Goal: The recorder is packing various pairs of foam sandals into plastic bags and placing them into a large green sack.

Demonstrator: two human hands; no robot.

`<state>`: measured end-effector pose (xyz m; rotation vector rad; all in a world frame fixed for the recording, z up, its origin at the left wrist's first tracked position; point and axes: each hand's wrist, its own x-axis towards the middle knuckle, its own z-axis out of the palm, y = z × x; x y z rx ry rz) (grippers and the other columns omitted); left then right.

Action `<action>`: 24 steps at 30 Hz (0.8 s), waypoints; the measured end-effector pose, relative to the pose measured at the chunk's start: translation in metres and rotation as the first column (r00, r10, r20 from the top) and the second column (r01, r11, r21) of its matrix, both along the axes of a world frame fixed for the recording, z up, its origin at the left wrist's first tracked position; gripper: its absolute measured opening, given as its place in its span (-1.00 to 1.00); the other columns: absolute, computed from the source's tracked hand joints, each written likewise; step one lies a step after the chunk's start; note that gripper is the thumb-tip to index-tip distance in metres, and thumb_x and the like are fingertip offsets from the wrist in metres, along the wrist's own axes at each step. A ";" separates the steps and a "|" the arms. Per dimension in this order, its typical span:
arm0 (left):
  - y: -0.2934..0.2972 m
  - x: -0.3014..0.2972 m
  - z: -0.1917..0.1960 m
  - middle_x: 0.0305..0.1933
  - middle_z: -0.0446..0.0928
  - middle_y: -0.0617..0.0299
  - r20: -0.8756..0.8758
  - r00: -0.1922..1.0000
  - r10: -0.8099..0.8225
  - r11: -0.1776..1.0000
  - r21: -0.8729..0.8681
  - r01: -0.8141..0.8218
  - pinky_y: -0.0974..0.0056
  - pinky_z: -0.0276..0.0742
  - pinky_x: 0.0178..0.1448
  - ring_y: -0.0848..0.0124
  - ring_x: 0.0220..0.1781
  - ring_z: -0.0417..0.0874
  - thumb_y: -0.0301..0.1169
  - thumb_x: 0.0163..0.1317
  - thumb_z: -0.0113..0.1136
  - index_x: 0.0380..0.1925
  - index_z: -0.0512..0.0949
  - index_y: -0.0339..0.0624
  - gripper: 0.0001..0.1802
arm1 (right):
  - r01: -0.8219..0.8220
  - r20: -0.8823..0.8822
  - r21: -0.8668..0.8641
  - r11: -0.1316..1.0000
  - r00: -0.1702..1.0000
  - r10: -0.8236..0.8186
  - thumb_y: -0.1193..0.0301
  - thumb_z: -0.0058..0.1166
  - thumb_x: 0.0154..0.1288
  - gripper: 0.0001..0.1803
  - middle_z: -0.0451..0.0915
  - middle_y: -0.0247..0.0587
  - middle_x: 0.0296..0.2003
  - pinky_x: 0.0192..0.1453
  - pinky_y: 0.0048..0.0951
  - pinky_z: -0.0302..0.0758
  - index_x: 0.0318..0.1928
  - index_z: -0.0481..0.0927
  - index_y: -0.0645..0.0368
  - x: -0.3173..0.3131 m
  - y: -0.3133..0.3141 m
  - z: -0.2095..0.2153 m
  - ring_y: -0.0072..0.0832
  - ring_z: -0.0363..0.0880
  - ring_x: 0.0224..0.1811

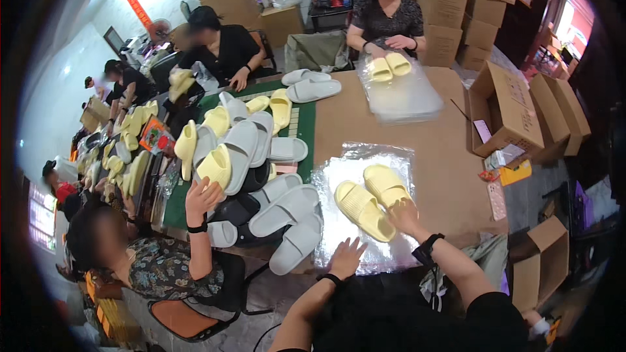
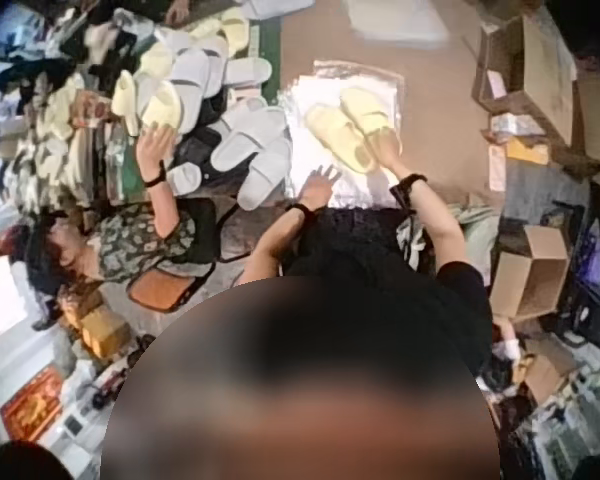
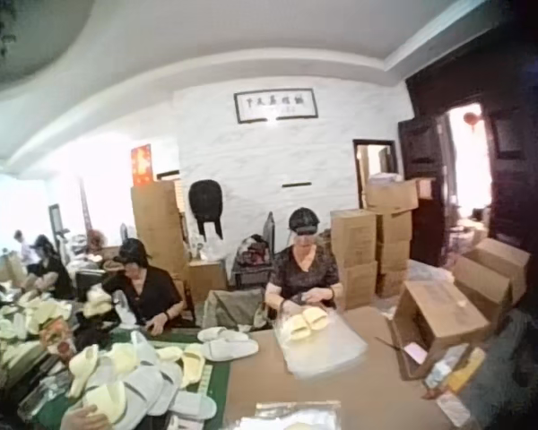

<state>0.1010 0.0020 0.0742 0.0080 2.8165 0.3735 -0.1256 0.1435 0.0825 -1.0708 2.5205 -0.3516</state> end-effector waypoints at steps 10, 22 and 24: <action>-0.004 0.011 -0.037 0.21 0.26 0.04 -0.095 0.973 0.212 0.964 -0.143 -0.224 0.08 0.29 0.13 0.06 0.15 0.31 -0.41 0.20 -0.14 0.14 0.34 0.00 -0.54 | 0.007 0.157 -0.131 0.991 0.988 0.013 0.16 0.09 -0.06 -0.51 0.27 0.31 0.08 0.22 0.04 0.09 -0.08 0.50 0.11 0.008 -0.065 0.011 0.12 0.12 0.21; -0.033 -0.036 0.010 -0.16 0.52 0.11 -0.339 0.905 0.257 0.948 0.272 -0.168 0.09 0.25 0.08 0.17 -0.02 0.46 -0.41 0.14 -0.04 -0.11 0.46 -0.12 -0.71 | 0.087 0.988 -0.076 0.993 0.138 0.063 0.55 -0.03 0.19 -0.64 0.57 -0.34 -0.15 -0.05 -0.57 0.43 0.03 0.49 0.23 0.056 0.096 0.104 -0.64 0.48 -0.15; -0.031 -0.044 0.011 -0.19 0.53 0.11 -0.371 0.889 0.268 0.951 0.251 -0.182 0.08 0.24 0.08 0.15 -0.03 0.46 -0.41 0.15 -0.04 -0.12 0.46 -0.12 -0.72 | 0.068 0.976 -0.046 0.997 0.215 0.031 0.54 -0.05 0.19 -0.65 0.56 -0.34 -0.16 -0.05 -0.57 0.42 0.03 0.49 0.24 0.077 0.089 0.108 -0.64 0.48 -0.15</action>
